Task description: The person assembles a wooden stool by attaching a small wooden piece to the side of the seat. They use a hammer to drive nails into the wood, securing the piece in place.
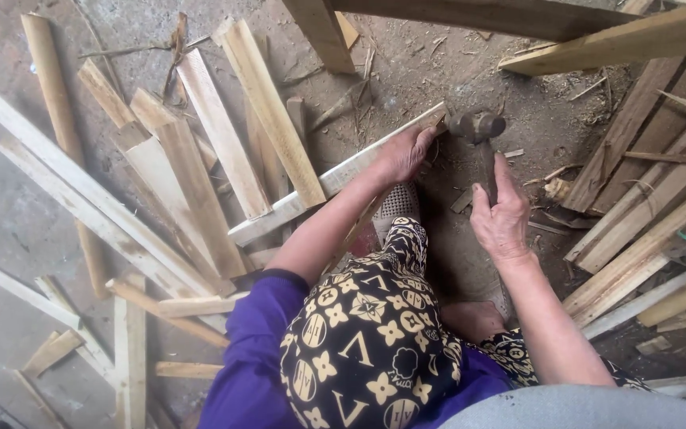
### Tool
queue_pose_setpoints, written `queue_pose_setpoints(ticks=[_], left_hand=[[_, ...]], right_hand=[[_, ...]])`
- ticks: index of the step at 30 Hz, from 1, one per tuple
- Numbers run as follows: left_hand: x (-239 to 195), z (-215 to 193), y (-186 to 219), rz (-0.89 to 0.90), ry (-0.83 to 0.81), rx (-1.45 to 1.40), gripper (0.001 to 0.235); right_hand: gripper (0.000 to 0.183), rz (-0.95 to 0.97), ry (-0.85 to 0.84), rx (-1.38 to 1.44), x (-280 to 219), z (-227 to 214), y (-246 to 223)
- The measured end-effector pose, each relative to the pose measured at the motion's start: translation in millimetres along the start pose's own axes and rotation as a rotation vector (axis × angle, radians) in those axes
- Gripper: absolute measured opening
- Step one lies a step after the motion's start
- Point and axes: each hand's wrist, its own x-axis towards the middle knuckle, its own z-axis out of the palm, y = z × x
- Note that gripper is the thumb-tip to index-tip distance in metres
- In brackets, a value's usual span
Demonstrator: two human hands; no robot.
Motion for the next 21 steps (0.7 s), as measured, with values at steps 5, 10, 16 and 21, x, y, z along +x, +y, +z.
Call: queue_pose_setpoints(ticks=[5,10,16,21], left_hand=[[-10.8,-7.9,21.1,0.002,-0.023,0.017,0.065],[-25.0,-15.1,42.5,0.007,-0.017,0.057,0.066],[-18.0,-12.1,35.9,0.030,-0.010,0.030,0.066],[-14.2,-5.6,24.7,-0.010,-0.019,0.068,0.066]], right_hand=[[0.061,-0.014,-0.013,-0.025,4.4,4.6,-16.5],[0.063,0.023,-0.049,-0.021,-0.9,17.4,-1.1],[0.058,-0.019,0.032,-0.056,4.6,10.4,-17.7],[0.058,-0.074,0.042,-0.065,6.3,11.9,-19.2]])
